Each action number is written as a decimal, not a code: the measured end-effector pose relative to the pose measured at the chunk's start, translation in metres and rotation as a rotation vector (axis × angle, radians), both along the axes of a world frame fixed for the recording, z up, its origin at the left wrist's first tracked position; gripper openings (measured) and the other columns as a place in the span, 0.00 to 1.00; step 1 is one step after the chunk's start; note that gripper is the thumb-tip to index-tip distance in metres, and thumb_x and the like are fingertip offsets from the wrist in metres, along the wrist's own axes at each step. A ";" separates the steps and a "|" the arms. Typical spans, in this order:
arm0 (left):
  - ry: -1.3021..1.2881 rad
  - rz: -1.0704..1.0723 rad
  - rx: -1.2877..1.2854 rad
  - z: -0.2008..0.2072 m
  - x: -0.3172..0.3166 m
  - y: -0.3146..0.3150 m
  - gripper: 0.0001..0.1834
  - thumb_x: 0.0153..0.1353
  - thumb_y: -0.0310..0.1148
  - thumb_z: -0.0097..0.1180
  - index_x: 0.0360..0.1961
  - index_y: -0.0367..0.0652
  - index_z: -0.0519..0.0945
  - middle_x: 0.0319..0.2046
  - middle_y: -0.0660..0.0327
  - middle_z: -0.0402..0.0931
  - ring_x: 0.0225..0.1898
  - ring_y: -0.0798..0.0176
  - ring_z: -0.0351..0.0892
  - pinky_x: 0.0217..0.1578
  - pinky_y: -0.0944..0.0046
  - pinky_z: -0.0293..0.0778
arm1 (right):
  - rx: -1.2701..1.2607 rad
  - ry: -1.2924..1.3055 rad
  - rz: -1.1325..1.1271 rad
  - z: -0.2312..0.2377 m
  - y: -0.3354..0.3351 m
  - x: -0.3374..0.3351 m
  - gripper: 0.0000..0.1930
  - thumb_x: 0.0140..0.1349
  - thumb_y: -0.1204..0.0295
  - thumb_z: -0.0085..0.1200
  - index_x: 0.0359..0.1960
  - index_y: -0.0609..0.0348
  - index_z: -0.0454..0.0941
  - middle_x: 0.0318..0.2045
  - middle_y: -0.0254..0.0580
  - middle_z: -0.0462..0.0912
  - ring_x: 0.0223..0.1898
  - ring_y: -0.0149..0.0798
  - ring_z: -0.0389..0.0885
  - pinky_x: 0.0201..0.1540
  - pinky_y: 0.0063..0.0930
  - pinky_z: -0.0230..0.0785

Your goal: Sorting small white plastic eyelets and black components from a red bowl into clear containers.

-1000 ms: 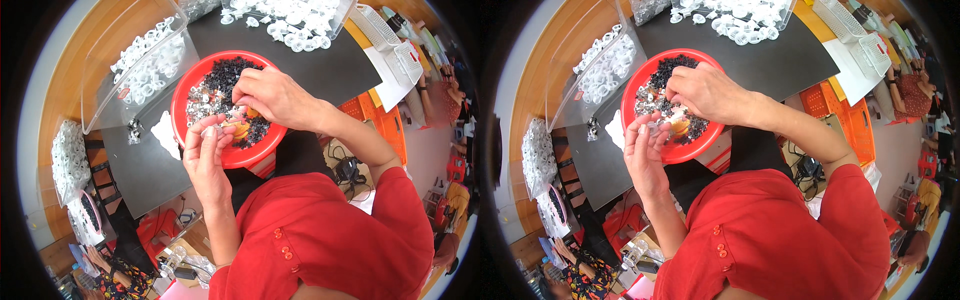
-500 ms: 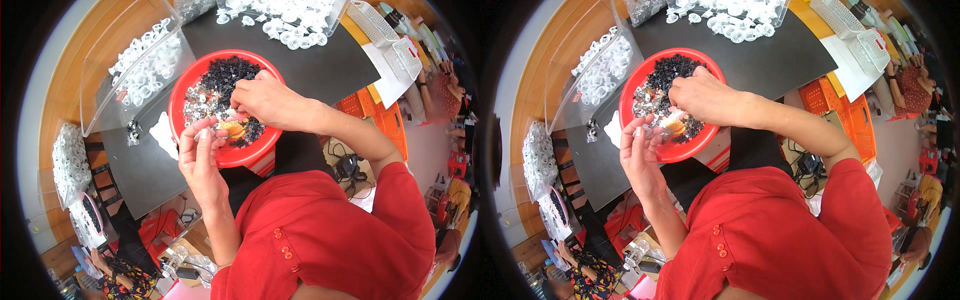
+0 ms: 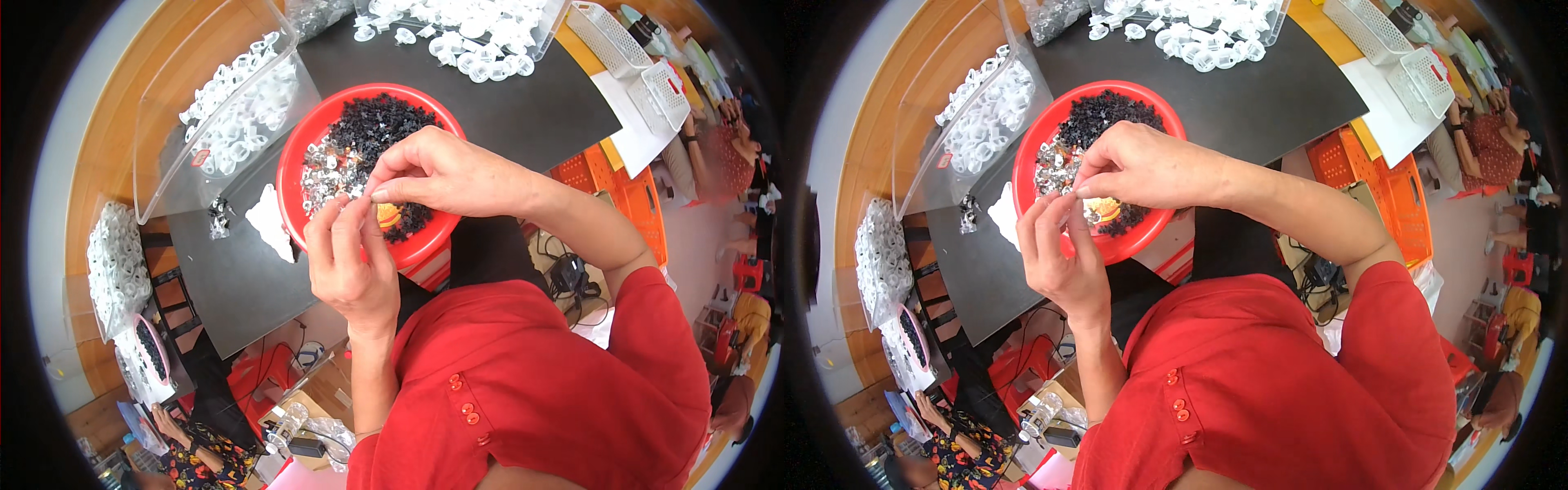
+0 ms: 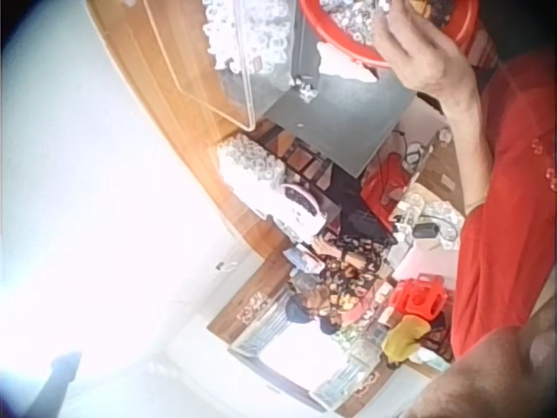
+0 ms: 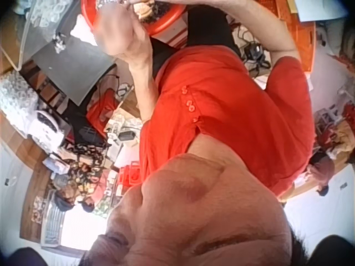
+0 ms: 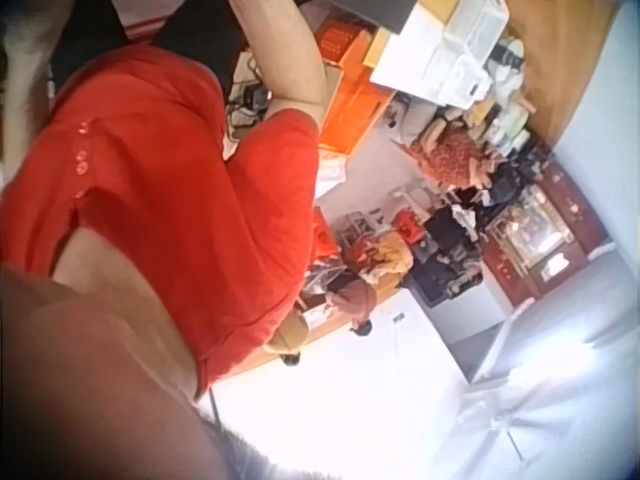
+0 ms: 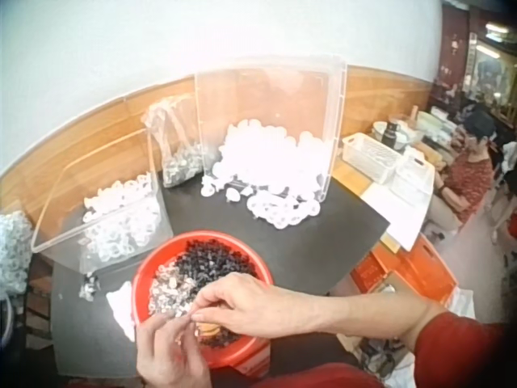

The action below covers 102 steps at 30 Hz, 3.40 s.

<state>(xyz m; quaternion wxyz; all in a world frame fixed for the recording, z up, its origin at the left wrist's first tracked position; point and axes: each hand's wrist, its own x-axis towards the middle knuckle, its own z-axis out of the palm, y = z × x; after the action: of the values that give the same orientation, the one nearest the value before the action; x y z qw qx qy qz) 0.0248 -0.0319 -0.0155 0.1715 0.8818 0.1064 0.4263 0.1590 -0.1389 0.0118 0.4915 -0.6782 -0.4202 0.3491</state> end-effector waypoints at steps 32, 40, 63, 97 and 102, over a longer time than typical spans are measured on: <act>-0.112 -0.552 -1.794 0.019 -0.007 0.002 0.21 0.69 0.30 0.40 0.61 0.33 0.63 0.53 0.52 0.70 0.53 0.60 0.74 0.55 0.58 0.72 | 0.414 -0.731 -0.316 -0.008 0.001 -0.031 0.07 0.55 0.78 0.57 0.33 0.63 0.73 0.29 0.41 0.74 0.28 0.41 0.74 0.31 0.31 0.68; -0.124 -0.559 -1.795 0.014 -0.007 0.004 0.21 0.69 0.32 0.43 0.60 0.34 0.64 0.51 0.54 0.73 0.51 0.62 0.76 0.51 0.61 0.74 | 0.419 -0.817 -0.306 -0.009 0.003 -0.036 0.05 0.55 0.74 0.55 0.31 0.61 0.73 0.30 0.40 0.74 0.28 0.40 0.73 0.33 0.31 0.65; -0.181 -0.403 -1.699 0.003 -0.004 0.002 0.23 0.66 0.33 0.50 0.59 0.33 0.67 0.49 0.56 0.74 0.48 0.66 0.75 0.49 0.66 0.73 | 0.513 -0.744 -0.374 -0.020 0.018 -0.040 0.05 0.56 0.75 0.54 0.32 0.61 0.73 0.28 0.42 0.74 0.28 0.44 0.77 0.31 0.35 0.70; -0.216 -0.923 -1.791 0.095 0.036 0.113 0.35 0.68 0.45 0.44 0.64 0.31 0.50 0.62 0.36 0.54 0.57 0.48 0.68 0.57 0.55 0.68 | -0.141 -1.052 -0.514 -0.021 0.031 0.160 0.14 0.55 0.67 0.57 0.42 0.61 0.79 0.37 0.46 0.82 0.43 0.47 0.78 0.46 0.41 0.68; -0.085 -0.585 -1.660 0.047 0.015 0.061 0.21 0.68 0.38 0.46 0.56 0.35 0.67 0.50 0.52 0.72 0.43 0.66 0.74 0.41 0.69 0.71 | -0.531 -1.173 -0.313 -0.032 0.039 0.168 0.17 0.54 0.69 0.59 0.45 0.57 0.78 0.42 0.42 0.80 0.52 0.41 0.70 0.54 0.43 0.55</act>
<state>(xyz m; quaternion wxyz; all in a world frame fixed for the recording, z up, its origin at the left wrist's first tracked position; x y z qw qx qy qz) 0.0403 0.0286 0.0320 0.8631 0.4478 0.1452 0.1828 0.3272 -0.1000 -0.0206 0.0424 -0.9070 -0.4143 -0.0618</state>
